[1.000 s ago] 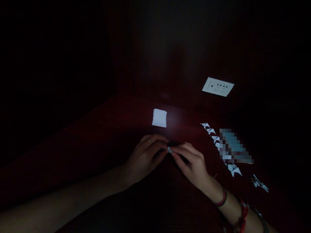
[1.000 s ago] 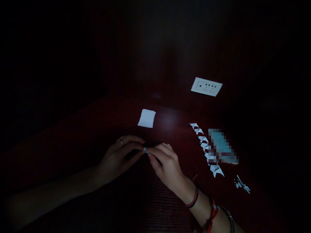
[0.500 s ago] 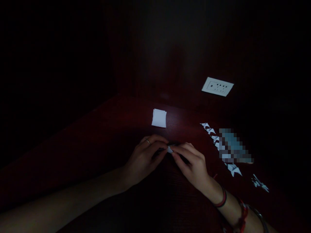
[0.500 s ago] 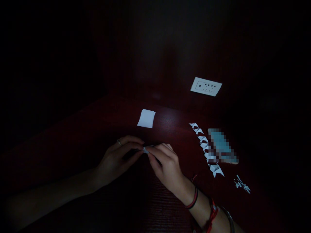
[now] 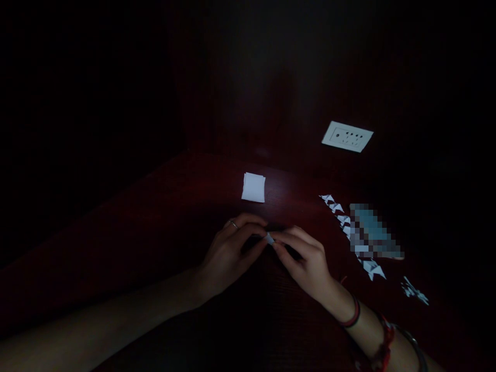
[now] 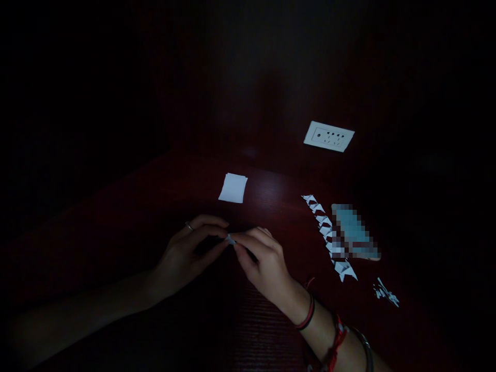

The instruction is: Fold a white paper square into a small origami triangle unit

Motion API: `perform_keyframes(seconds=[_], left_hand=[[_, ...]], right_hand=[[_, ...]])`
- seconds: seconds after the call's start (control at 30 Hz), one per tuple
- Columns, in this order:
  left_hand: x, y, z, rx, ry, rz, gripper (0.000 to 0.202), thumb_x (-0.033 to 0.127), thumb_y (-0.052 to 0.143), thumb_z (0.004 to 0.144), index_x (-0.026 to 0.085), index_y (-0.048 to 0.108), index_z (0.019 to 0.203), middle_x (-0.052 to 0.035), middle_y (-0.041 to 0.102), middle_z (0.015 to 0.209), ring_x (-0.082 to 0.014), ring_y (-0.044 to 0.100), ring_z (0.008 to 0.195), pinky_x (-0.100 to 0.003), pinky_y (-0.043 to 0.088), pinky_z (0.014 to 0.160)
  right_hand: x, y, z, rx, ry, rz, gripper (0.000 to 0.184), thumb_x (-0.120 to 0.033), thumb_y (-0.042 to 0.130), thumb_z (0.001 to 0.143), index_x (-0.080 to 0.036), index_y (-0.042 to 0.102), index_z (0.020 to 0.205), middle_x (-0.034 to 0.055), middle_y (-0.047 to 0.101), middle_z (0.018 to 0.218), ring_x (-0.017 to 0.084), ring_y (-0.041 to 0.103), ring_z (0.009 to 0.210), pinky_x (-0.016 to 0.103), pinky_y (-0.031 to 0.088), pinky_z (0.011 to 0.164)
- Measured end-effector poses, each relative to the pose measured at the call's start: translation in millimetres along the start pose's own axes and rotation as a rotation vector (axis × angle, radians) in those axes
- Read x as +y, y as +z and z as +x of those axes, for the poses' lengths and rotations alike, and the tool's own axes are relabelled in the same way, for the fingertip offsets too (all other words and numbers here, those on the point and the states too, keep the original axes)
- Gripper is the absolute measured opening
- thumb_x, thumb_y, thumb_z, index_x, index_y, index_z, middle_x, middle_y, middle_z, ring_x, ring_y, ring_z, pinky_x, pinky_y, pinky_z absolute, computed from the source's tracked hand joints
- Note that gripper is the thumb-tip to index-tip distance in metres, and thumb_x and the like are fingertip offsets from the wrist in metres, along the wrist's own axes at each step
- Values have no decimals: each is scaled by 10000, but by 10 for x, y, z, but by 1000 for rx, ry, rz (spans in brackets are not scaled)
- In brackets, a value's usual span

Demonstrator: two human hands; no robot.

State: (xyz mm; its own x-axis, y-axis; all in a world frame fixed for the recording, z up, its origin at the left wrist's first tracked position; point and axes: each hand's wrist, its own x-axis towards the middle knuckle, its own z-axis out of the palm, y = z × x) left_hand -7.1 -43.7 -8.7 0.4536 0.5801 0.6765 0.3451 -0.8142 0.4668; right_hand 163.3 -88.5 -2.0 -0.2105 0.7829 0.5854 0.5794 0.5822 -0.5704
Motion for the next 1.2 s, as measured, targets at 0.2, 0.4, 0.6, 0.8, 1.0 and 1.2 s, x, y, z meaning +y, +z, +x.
perform_keyframes(seconds=[0.2,0.4,0.6,0.8,1.0,1.2], left_hand=[[-1,-2,-3,-2,-12,-13,100,137,524,804,183,551,889,-31,522,990,-154,514,909,-315,443,781],[-2,0,1,-6,-18,-33,110,115,519,803,181,544,887,-24,515,982,-140,510,898,-290,434,772],[11,-6,20,-22,-17,-59,101,108,528,801,180,526,872,-13,512,930,-123,510,864,-264,425,753],[15,3,20,-11,2,-69,91,129,544,795,182,488,844,-13,514,887,-132,516,838,-272,440,723],[-8,-3,15,-43,25,-64,136,115,551,787,182,482,884,-11,512,899,-125,512,854,-257,435,738],[-94,-24,16,-205,-34,-31,116,178,546,803,185,506,912,-2,547,873,-128,535,799,-262,441,720]], right_hand=[[-4,8,10,-5,-3,-7,210,-147,484,808,-210,592,976,30,595,828,143,539,757,318,454,704],[-9,3,4,-13,-1,-1,199,-144,486,803,-204,587,965,28,590,822,140,538,761,311,453,707],[20,12,21,33,65,59,193,-136,521,765,-204,580,936,4,558,754,120,527,701,266,451,643],[34,-15,12,-7,51,12,177,-194,546,771,-212,603,938,18,559,773,138,526,731,287,447,660],[-4,-26,11,-8,34,-88,108,-171,521,786,-192,618,827,27,563,745,151,509,718,309,419,661],[0,-48,10,-13,62,-109,106,-160,494,794,-187,588,751,12,519,693,142,489,685,289,398,640]])
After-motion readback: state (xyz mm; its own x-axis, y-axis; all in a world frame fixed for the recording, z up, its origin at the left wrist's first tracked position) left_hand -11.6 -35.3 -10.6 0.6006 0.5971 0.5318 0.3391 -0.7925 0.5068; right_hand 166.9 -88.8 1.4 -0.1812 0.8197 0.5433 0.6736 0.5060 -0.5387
